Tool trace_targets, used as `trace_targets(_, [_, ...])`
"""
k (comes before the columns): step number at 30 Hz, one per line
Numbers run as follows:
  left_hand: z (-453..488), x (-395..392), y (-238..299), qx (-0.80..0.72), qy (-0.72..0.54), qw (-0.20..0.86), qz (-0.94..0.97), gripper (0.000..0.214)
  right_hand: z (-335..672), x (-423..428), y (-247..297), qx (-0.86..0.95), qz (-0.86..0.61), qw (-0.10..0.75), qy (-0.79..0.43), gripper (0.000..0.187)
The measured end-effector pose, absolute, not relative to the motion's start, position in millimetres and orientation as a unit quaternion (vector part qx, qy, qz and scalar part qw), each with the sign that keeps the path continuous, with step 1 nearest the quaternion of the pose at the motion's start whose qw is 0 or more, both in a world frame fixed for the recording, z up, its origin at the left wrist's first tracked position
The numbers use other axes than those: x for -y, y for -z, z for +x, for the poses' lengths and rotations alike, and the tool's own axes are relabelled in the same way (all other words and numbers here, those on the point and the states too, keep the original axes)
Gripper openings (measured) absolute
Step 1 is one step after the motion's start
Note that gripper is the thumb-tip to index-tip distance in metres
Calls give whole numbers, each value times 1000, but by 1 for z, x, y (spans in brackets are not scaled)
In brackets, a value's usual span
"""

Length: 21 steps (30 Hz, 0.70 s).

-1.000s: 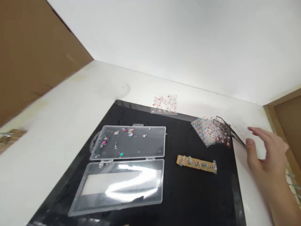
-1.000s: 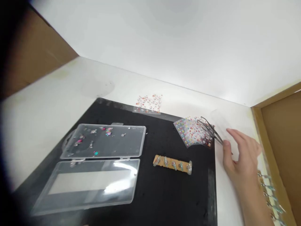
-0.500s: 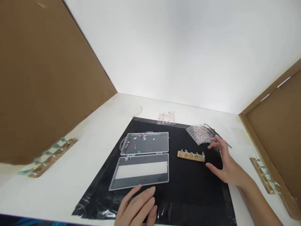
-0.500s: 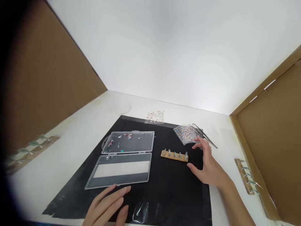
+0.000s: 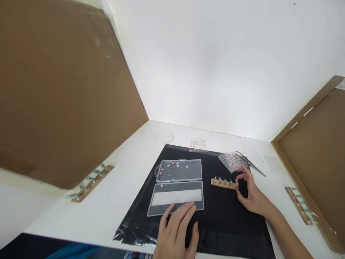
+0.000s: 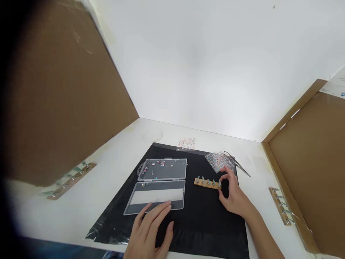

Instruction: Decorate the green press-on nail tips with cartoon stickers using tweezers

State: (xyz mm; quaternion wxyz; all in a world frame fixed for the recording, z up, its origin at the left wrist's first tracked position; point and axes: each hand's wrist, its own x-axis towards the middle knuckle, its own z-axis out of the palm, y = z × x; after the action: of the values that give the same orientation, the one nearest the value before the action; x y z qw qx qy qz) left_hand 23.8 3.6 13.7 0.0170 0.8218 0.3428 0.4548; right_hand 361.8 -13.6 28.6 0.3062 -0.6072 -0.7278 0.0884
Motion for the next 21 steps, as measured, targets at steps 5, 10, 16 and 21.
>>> trace_targets(5, [25,0,-18,-357,-450,16,818,29,362,19,-21,716,-614,323,-81,85])
trace_targets(10, [22,-5,-19,-331,-458,-7,825,30,372,38,-13,686,-629,361,-55,84])
trace_targets(16, [21,-8,-14,-315,-452,-24,834,30,395,97,3,596,-690,412,5,78])
trace_targets(21, [18,-9,-12,-303,-460,-23,834,30,417,161,12,475,-758,444,60,85])
